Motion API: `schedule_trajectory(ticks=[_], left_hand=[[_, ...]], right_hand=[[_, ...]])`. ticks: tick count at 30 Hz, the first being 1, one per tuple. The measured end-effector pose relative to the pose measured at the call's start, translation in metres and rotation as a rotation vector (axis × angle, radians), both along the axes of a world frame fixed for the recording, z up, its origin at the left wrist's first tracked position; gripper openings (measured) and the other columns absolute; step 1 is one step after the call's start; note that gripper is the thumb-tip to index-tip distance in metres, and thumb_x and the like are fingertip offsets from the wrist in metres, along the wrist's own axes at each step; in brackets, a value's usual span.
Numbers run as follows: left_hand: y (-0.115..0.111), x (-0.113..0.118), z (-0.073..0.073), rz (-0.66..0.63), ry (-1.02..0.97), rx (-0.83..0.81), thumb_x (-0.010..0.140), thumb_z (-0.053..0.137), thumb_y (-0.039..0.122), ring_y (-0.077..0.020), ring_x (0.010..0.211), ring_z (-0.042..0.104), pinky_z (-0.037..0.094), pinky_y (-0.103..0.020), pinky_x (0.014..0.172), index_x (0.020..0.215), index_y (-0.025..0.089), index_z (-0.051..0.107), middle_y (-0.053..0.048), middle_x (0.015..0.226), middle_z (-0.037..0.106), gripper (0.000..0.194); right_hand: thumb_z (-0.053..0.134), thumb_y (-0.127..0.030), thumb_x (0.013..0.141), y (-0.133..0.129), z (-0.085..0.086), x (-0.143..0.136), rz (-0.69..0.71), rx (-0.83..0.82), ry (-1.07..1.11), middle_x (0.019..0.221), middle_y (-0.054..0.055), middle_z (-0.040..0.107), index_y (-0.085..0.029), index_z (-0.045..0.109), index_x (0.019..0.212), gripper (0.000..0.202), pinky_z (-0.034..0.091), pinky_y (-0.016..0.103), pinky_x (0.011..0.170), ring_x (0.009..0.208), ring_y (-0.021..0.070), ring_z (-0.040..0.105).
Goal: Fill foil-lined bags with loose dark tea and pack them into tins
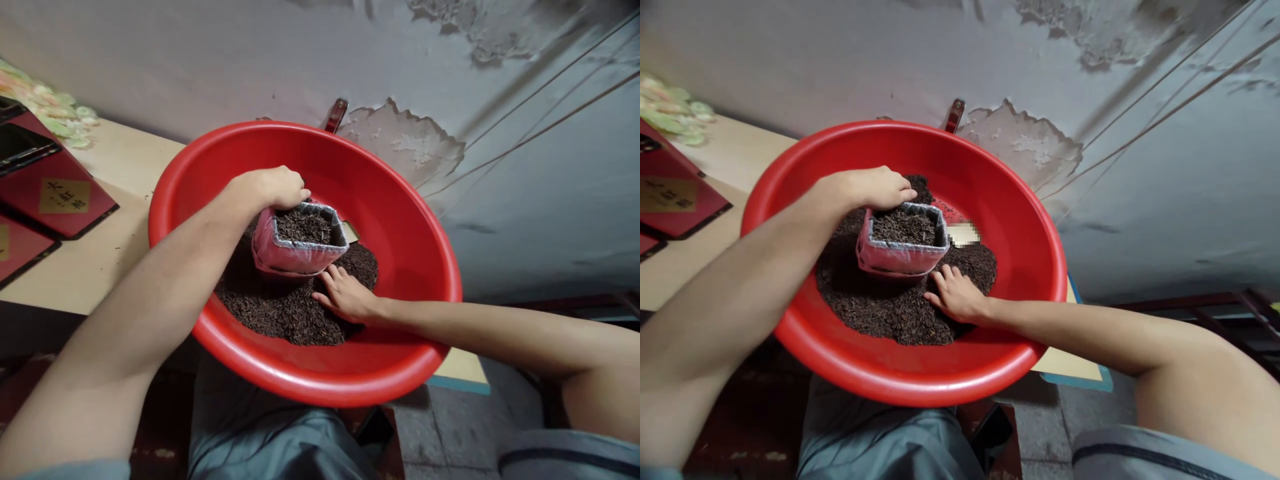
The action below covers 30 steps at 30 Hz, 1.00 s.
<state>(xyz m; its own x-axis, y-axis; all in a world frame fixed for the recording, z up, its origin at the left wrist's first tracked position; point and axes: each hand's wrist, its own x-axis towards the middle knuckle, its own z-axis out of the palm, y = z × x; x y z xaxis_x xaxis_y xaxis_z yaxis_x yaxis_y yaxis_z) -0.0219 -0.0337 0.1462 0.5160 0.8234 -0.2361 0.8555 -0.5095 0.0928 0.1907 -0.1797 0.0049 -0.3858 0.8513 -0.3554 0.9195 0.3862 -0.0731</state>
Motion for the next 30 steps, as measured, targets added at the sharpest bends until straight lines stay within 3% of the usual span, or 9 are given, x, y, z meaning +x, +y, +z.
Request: schedule_trajectory(ticks=[3, 6, 9, 11, 13, 16, 18, 23, 30], left_hand=[[-0.003, 0.000, 0.003, 0.005, 0.008, -0.014, 0.108, 0.034, 0.040, -0.0291, 0.130, 0.065, 0.046, -0.036, 0.110, 0.145, 0.017, 0.068, -0.013, 0.144, 0.070, 0.055], [-0.005, 0.000, 0.004, 0.003, -0.007, -0.023, 0.109, 0.033, 0.038, -0.0302, 0.131, 0.065, 0.046, -0.037, 0.111, 0.146, 0.014, 0.068, -0.016, 0.146, 0.069, 0.056], [-0.003, 0.000, 0.000, 0.001, -0.019, -0.018, 0.109, 0.032, 0.039, -0.0308, 0.130, 0.065, 0.047, -0.038, 0.111, 0.146, 0.014, 0.068, -0.016, 0.146, 0.069, 0.057], [-0.001, 0.000, -0.002, 0.008, -0.030, -0.019, 0.109, 0.034, 0.039, -0.0312, 0.129, 0.066, 0.048, -0.039, 0.110, 0.147, 0.015, 0.067, -0.017, 0.145, 0.070, 0.057], [0.000, 0.001, -0.004, 0.019, -0.035, -0.028, 0.108, 0.035, 0.040, -0.0316, 0.127, 0.068, 0.049, -0.040, 0.109, 0.148, 0.015, 0.066, -0.017, 0.144, 0.070, 0.057], [0.001, 0.001, -0.004, 0.027, -0.036, -0.026, 0.107, 0.036, 0.040, -0.0318, 0.124, 0.069, 0.050, -0.040, 0.108, 0.148, 0.016, 0.066, -0.017, 0.143, 0.071, 0.057], [0.000, 0.000, -0.004, 0.018, -0.050, -0.021, 0.106, 0.037, 0.039, -0.0328, 0.123, 0.069, 0.051, -0.042, 0.107, 0.147, 0.016, 0.068, -0.018, 0.142, 0.072, 0.056], [-0.003, -0.002, -0.002, 0.025, -0.086, -0.032, 0.105, 0.041, 0.039, -0.0319, 0.122, 0.069, 0.049, -0.039, 0.106, 0.144, 0.017, 0.071, -0.017, 0.140, 0.073, 0.054], [-0.007, -0.003, 0.001, 0.008, -0.035, -0.029, 0.108, 0.033, 0.038, -0.0304, 0.124, 0.068, 0.048, -0.038, 0.107, 0.148, 0.012, 0.066, -0.019, 0.145, 0.069, 0.058]], right_hand=[[0.050, -0.041, 0.106, 0.008, 0.001, 0.001, -0.031, -0.048, 0.090, 0.146, 0.025, 0.059, -0.011, 0.058, 0.142, 0.048, 0.054, 0.052, 0.107, 0.119, 0.0365, 0.068], [0.051, -0.035, 0.104, 0.022, 0.007, 0.004, -0.134, -0.064, 0.178, 0.126, 0.022, 0.073, -0.014, 0.065, 0.127, 0.034, 0.056, 0.048, 0.098, 0.104, 0.0338, 0.074], [0.046, -0.039, 0.105, 0.035, 0.030, 0.011, -0.332, -0.006, 0.321, 0.094, 0.012, 0.076, -0.019, 0.066, 0.106, 0.028, 0.058, 0.035, 0.075, 0.083, 0.0239, 0.072], [0.050, -0.051, 0.102, 0.041, 0.055, 0.015, -0.597, 0.003, 0.641, 0.076, 0.004, 0.067, -0.022, 0.061, 0.093, 0.033, 0.047, 0.025, 0.049, 0.060, 0.0163, 0.061], [0.059, -0.062, 0.094, 0.046, 0.082, 0.014, -0.792, 0.018, 1.097, 0.070, -0.001, 0.061, -0.024, 0.055, 0.088, 0.039, 0.030, 0.020, 0.036, 0.049, 0.0114, 0.050], [0.068, -0.066, 0.086, 0.052, 0.110, -0.001, -0.748, 0.116, 1.625, 0.074, -0.004, 0.061, -0.025, 0.049, 0.089, 0.045, 0.027, 0.018, 0.035, 0.049, 0.0087, 0.048], [0.068, -0.067, 0.087, 0.057, 0.116, -0.017, -0.691, 0.181, 1.793, 0.075, -0.004, 0.060, -0.025, 0.049, 0.088, 0.046, 0.031, 0.018, 0.037, 0.051, 0.0085, 0.050], [0.067, -0.067, 0.088, 0.073, 0.108, -0.049, -0.669, 0.278, 1.957, 0.074, -0.005, 0.061, -0.026, 0.049, 0.086, 0.045, 0.044, 0.023, 0.045, 0.058, 0.0111, 0.057], [0.069, -0.062, 0.086, 0.078, 0.110, -0.061, -0.580, 0.262, 1.988, 0.074, -0.006, 0.059, -0.026, 0.045, 0.082, 0.042, 0.055, 0.026, 0.063, 0.063, 0.0113, 0.061]])
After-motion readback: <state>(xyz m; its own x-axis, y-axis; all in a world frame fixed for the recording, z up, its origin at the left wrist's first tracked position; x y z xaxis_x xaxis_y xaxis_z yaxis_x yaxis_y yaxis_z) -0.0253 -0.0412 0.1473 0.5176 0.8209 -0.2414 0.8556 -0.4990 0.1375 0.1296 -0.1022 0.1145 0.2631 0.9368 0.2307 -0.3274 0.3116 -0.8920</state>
